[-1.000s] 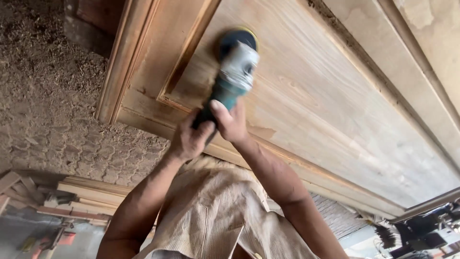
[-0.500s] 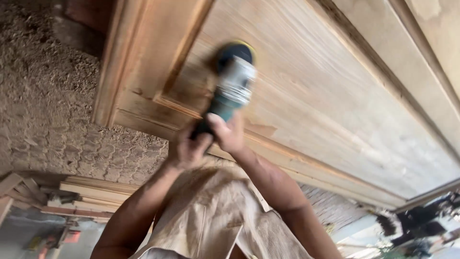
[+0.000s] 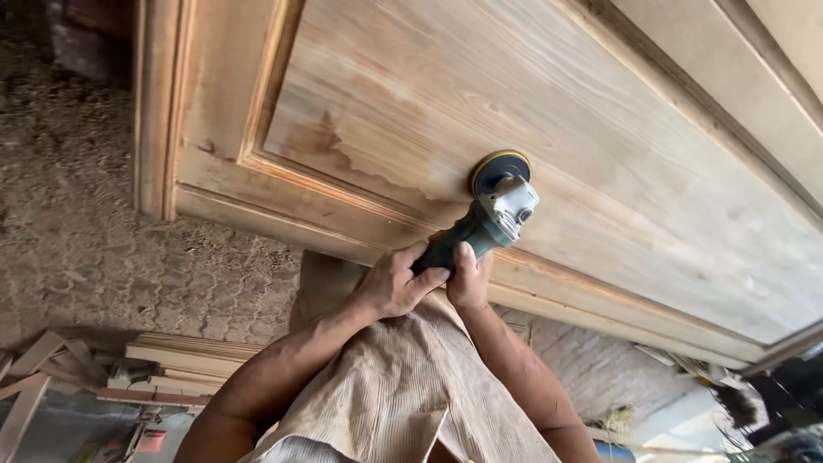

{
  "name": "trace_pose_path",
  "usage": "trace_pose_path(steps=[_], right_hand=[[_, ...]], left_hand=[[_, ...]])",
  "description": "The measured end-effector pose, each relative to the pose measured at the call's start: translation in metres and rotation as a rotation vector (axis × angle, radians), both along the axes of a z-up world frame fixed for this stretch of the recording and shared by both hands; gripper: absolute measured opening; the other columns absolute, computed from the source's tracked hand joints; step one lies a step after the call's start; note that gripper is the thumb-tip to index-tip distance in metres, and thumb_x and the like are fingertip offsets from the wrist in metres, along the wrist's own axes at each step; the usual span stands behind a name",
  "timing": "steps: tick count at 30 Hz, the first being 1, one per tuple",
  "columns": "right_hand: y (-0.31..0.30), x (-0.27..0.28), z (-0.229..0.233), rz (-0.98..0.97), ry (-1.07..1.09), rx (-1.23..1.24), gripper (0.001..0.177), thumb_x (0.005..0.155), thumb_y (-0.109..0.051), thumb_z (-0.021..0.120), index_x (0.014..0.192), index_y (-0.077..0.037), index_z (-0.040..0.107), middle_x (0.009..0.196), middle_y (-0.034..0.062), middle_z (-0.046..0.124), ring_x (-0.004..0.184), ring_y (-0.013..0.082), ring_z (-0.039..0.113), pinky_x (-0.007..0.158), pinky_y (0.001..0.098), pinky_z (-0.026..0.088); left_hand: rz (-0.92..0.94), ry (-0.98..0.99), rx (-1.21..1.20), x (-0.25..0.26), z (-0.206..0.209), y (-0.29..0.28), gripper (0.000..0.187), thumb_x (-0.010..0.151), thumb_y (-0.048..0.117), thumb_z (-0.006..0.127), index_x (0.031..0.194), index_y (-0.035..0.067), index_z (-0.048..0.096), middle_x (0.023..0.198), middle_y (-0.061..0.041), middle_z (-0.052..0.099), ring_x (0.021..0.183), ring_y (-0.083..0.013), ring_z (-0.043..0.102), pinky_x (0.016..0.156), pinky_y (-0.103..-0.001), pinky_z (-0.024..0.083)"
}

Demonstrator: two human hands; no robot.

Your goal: The person sands a large wooden door panel using an electric orbital sander and manual sandpaper.

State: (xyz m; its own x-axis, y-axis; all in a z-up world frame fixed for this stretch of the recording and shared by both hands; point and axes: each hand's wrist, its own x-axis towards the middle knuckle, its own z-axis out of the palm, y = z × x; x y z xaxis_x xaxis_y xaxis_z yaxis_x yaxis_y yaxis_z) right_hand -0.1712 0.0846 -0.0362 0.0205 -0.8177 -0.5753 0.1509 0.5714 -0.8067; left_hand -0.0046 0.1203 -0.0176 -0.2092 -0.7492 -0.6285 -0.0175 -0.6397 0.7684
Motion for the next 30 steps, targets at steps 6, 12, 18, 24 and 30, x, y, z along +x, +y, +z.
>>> trace_pose_path(steps=[6, 12, 18, 24, 30], right_hand=[[-0.045, 0.107, 0.014, 0.457, -0.053, -0.037, 0.034, 0.098, -0.032, 0.071, 0.111, -0.003, 0.06, 0.094, 0.0061, 0.063, 0.084, 0.0165, 0.061, 0.073, 0.0329, 0.054], [-0.045, 0.129, 0.025, 0.606, 0.07, -0.126, 0.069, 0.09, -0.045, 0.075, 0.139, -0.002, 0.05, 0.118, 0.0145, 0.069, 0.109, 0.0251, 0.069, 0.097, 0.0398, 0.055], [0.032, -0.008, -0.013, 0.32, -0.083, -0.04, 0.046, 0.098, -0.035, 0.073, 0.123, 0.0, 0.055, 0.105, 0.0107, 0.067, 0.093, 0.0186, 0.065, 0.083, 0.0347, 0.058], [0.053, -0.094, 0.01, -0.009, -0.012, -0.113, 0.045, 0.09, -0.039, 0.068, 0.116, -0.004, 0.055, 0.099, 0.0075, 0.066, 0.086, 0.0167, 0.068, 0.075, 0.0324, 0.059], [0.047, -0.04, -0.011, 0.046, -0.046, -0.049, 0.044, 0.095, -0.038, 0.069, 0.115, 0.001, 0.06, 0.099, 0.0078, 0.063, 0.088, 0.0165, 0.061, 0.076, 0.0317, 0.053]], left_hand=[[0.251, 0.03, -0.313, 0.071, 0.008, 0.015, 0.052, 0.116, 0.052, 0.052, 0.131, 0.003, 0.056, 0.113, -0.011, 0.066, 0.099, -0.0223, 0.065, 0.084, -0.034, 0.056], [0.473, -0.005, -0.019, 0.085, 0.028, 0.016, 0.061, 0.104, 0.061, 0.05, 0.129, 0.006, 0.056, 0.09, -0.006, 0.066, 0.076, -0.0157, 0.066, 0.065, -0.03, 0.053], [0.152, 0.03, -0.218, -0.017, 0.002, 0.044, 0.072, 0.101, 0.074, 0.046, 0.119, 0.006, 0.063, 0.093, -0.006, 0.065, 0.082, -0.0152, 0.065, 0.067, -0.033, 0.057], [-0.173, 0.049, -0.005, -0.102, -0.016, 0.054, 0.086, 0.082, 0.085, 0.043, 0.11, 0.005, 0.059, 0.078, -0.006, 0.066, 0.063, -0.0151, 0.071, 0.052, -0.034, 0.06], [-0.159, 0.018, 0.089, -0.042, 0.007, 0.041, 0.079, 0.081, 0.079, 0.046, 0.113, 0.008, 0.058, 0.08, -0.005, 0.064, 0.063, -0.0231, 0.07, 0.053, -0.039, 0.064]])
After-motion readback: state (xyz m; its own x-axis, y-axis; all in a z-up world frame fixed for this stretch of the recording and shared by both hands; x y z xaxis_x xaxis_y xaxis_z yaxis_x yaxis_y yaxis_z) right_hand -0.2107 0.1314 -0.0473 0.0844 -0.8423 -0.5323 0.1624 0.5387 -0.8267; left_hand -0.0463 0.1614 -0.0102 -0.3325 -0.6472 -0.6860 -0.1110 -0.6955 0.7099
